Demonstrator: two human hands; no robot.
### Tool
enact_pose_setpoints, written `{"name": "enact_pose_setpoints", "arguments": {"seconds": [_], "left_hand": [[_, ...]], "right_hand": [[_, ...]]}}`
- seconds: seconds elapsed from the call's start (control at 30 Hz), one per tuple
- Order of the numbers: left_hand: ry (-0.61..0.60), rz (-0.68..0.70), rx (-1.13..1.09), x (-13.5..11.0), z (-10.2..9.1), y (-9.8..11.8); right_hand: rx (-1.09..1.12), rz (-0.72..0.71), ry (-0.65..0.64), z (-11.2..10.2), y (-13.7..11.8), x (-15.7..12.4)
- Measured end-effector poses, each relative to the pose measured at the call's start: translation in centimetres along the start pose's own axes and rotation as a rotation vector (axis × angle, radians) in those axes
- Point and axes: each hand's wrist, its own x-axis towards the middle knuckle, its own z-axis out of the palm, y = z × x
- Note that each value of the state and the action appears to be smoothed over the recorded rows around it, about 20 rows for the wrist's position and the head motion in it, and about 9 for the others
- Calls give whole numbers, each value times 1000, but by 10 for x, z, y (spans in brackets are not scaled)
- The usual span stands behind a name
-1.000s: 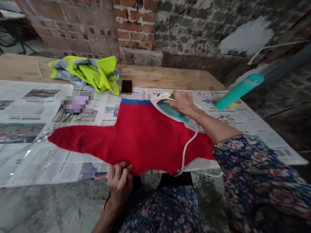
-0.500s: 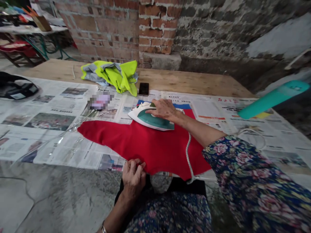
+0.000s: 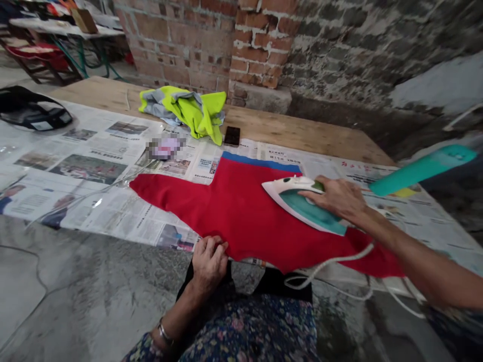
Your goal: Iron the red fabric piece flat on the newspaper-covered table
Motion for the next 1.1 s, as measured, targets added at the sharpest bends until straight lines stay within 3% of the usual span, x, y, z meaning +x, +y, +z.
{"name": "enact_pose_setpoints", "arguments": {"seconds": [0.13,0.23,0.37,0.53,0.77,0.93,1.1], "left_hand": [[1,20,-29,-1,-2,0],[-7,44,-77,-1,-5,0],[21,77,-164,-1,-7,1],[-2,77,-214,-10,-2,0],[-46,41,-255,-19,1,3],[-33,38,-282,-12,-5,4],[-9,47,-260,-9,-4,3]], "right_hand": [[23,-230,45,7,3,-42],[78,-397,64,10,-25,-52],[89,-576,30,-1,-95,-44],[26,-685,-50,-23,-195,-19],[113,-835,40,-24,-297,25],[134,-870,43,-30,-335,37],[141,-887,51,-33,-343,30]]}}
